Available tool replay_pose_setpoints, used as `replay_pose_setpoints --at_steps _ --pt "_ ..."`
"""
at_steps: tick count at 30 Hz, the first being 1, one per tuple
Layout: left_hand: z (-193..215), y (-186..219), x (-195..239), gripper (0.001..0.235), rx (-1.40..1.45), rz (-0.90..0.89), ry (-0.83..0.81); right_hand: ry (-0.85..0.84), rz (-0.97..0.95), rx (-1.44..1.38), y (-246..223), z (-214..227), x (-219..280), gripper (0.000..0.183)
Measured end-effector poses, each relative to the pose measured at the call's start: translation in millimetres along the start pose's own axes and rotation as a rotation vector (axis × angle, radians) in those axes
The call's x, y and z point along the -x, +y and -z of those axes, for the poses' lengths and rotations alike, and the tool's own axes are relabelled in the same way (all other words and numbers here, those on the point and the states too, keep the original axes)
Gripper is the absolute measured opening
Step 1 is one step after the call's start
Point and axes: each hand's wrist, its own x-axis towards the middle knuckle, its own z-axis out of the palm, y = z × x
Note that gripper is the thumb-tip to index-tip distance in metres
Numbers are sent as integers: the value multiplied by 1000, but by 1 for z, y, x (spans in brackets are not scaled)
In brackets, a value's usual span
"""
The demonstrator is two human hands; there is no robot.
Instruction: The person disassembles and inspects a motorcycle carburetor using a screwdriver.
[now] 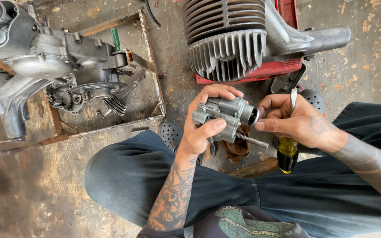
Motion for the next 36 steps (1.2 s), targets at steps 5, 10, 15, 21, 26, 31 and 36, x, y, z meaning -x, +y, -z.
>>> replay_pose_setpoints --at_steps 5,10,15,21,26,31,36 --pt "5 2 -1 44 96 -25 7 -42 30 -90 4 4 -3 16" --pt "18 0 -1 45 307 -73 14 -118 55 -173 16 14 -8 20" --pt "32 8 2 43 454 -121 60 -99 -30 -40 23 11 -17 17" --pt "50 23 13 44 374 -216 156 -57 -58 434 56 2 -48 21" --pt "62 31 28 48 473 -282 254 -41 -144 620 79 6 -76 20" --pt "71 32 37 49 562 -319 262 8 -204 761 108 29 -107 21" --pt "76 36 48 48 606 -344 299 62 -216 1006 135 44 -149 22"
